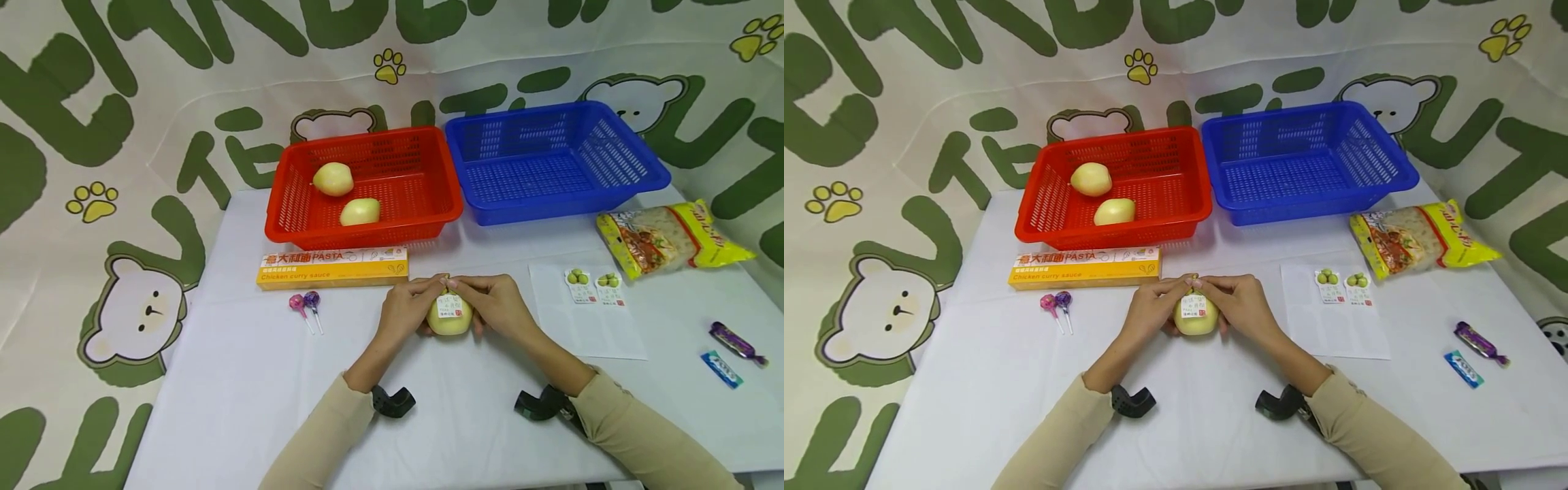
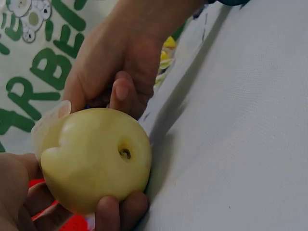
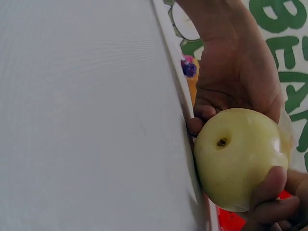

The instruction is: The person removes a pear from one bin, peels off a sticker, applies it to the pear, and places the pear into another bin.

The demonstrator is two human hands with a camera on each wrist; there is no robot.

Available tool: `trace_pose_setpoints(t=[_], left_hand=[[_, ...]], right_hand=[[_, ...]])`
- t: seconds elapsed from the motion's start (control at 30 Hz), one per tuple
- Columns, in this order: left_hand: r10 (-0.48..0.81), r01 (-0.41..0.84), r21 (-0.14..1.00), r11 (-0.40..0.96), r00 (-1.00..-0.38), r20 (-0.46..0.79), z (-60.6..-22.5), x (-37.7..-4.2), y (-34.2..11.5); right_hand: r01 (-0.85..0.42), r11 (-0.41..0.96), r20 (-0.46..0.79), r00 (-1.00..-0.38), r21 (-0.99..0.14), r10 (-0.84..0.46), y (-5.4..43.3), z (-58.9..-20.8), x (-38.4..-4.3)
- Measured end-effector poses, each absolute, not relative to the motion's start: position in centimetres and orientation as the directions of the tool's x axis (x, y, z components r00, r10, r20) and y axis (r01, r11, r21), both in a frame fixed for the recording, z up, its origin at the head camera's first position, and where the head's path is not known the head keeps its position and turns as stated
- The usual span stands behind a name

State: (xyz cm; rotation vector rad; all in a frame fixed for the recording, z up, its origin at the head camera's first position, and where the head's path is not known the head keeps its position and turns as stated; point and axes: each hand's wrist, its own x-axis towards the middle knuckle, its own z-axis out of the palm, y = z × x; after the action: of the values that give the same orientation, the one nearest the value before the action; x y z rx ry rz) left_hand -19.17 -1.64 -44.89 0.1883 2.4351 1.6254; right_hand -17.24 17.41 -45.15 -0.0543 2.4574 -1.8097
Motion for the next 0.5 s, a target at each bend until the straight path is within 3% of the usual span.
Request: trace_pose_setpoints(t=[0.23, 0.5], left_hand=[[0.202, -0.004, 0.908, 0.418, -0.975, -0.097, -44.78, -19.19, -1.41], [0.363, 0.005, 0.915, 0.404, -0.919, -0.156, -44.67, -19.43, -2.06]], right_hand=[[0.014, 0.296, -0.025, -0.999, -0.955, -0.034, 17.32, -45.63, -17.58], [0.133, 0.335, -0.165, -0.984, -0.933, -0.068, 17.61, -45.36, -17.48]])
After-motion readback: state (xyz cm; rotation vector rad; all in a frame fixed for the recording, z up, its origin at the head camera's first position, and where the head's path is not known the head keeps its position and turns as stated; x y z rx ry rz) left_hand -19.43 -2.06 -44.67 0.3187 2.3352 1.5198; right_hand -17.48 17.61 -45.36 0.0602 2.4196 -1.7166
